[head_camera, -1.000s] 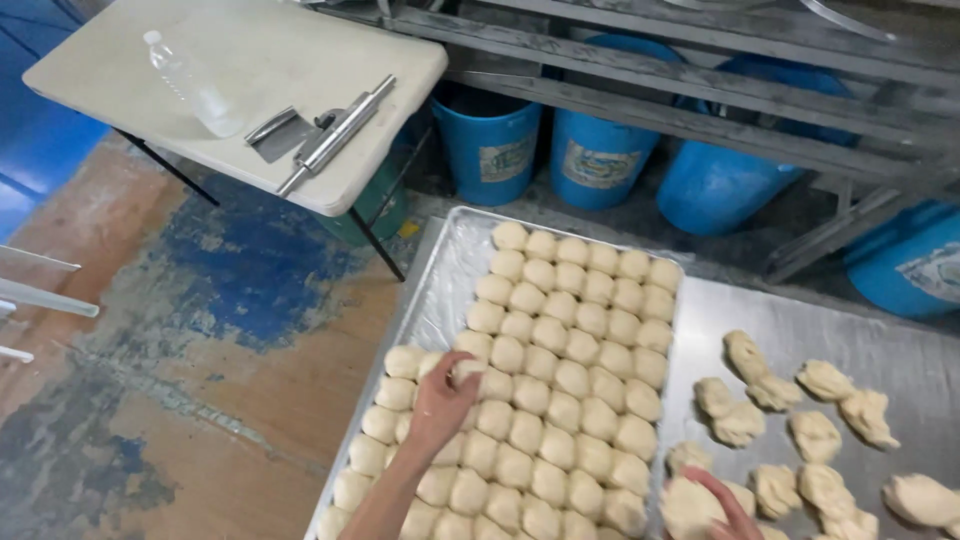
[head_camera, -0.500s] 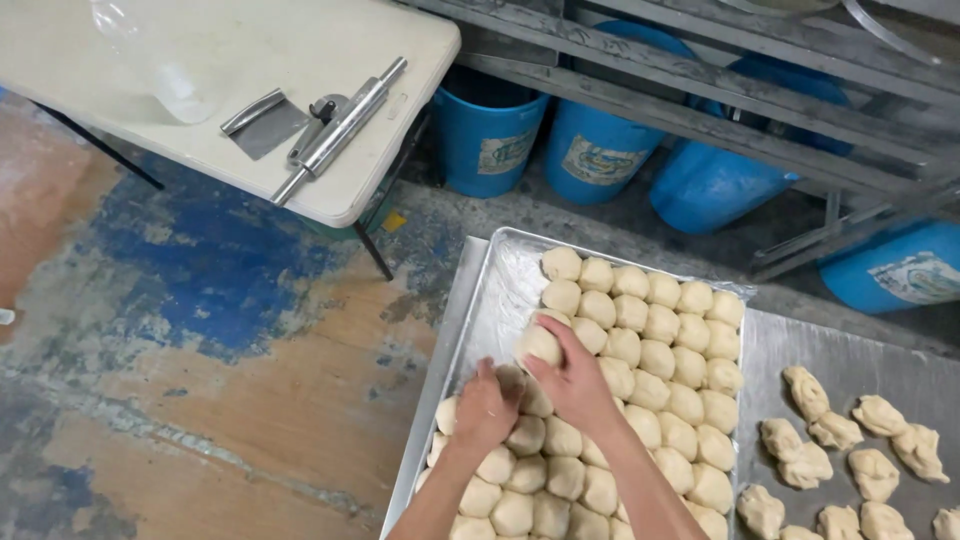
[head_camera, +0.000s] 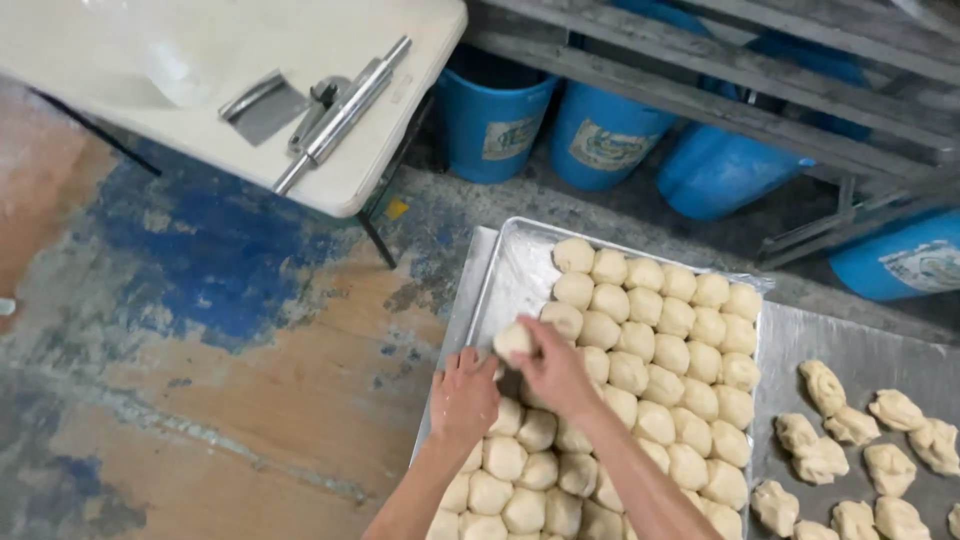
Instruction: Shape and organize individual portions of dough on a metal table and tray.
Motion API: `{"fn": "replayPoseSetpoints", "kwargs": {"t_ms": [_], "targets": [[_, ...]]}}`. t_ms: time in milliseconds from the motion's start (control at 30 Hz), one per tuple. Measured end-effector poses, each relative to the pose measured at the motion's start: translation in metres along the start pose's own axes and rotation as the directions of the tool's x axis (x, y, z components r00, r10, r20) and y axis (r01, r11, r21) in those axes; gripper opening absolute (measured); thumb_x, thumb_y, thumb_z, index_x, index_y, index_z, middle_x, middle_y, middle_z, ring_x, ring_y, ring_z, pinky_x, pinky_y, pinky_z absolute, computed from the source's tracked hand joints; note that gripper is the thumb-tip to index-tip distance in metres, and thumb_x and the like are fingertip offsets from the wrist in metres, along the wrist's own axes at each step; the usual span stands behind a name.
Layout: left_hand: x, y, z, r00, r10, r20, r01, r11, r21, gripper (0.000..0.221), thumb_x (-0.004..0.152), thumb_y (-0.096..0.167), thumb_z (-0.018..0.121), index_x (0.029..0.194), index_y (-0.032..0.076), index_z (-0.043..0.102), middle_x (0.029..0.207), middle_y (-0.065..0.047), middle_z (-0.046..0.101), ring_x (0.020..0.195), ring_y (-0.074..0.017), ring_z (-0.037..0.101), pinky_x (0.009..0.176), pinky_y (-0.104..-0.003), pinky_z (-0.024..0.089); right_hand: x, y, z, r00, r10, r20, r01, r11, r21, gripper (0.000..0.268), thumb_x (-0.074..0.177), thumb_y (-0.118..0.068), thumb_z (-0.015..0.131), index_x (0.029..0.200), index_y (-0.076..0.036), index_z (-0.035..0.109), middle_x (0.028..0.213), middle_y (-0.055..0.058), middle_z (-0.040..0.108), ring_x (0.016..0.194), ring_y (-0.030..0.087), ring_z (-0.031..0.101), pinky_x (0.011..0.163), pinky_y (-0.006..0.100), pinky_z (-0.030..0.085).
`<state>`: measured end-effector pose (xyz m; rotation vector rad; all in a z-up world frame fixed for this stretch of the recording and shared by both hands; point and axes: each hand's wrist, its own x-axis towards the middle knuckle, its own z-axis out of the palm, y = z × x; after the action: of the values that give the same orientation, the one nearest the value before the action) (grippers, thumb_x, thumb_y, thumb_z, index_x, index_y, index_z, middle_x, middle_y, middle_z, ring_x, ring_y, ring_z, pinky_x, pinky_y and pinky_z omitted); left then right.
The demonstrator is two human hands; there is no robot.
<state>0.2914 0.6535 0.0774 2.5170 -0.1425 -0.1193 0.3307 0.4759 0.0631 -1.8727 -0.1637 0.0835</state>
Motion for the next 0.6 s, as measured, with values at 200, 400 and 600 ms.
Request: {"fn": "replayPoseSetpoints", "kwargs": {"t_ms": [200, 400, 600], "targets": [[-0.001, -0.006, -0.002, 0.988, -0.025, 0.153, -0.020, 0.959, 0.284, 0.032, 0.085, 0.019, 0.068, 0.116, 0.014, 0.064, 0.115, -0.009, 0.059, 0.112, -0.0320, 0.056, 0.090, -0.050, 0.047, -0.015, -0.033, -0.003, 0.948, 0.222, 0.228, -0.065, 0.837, -0.544, 0.050, 0.081, -0.003, 0.069, 0.129, -0.013, 0.059, 0.129, 0.014, 0.059, 0.109, 0.039, 0.063, 0.089, 0.045, 0.054], [-0.005, -0.020, 0.018, 0.984, 0.179, -0.004, -0.178, 0.978, 0.112, 0.055, 0.076, 0.008, 0.065, 0.131, 0.001, 0.057, 0.128, -0.021, 0.057, 0.117, -0.0398, 0.054, 0.096, -0.049, 0.045, -0.024, 0.024, 0.006, 0.848, -0.081, 0.524, 0.365, 0.807, -0.465, 0.041, 0.074, 0.003, 0.067, 0.112, -0.014, 0.067, 0.129, 0.010, 0.071, 0.121, 0.035, 0.064, 0.096, 0.043, 0.055], [0.013, -0.039, 0.036, 0.971, 0.185, 0.150, -0.198, 0.977, 0.083, 0.048, 0.084, 0.005, 0.065, 0.131, 0.002, 0.056, 0.128, -0.022, 0.058, 0.121, -0.0413, 0.053, 0.104, -0.048, 0.043, -0.026, 0.009, 0.011, 0.982, 0.049, 0.184, 0.040, 0.891, -0.452, 0.070, 0.068, 0.001, 0.070, 0.134, 0.009, 0.049, 0.132, 0.033, 0.053, 0.113, 0.046, 0.054, 0.093, 0.049, 0.048]]}}
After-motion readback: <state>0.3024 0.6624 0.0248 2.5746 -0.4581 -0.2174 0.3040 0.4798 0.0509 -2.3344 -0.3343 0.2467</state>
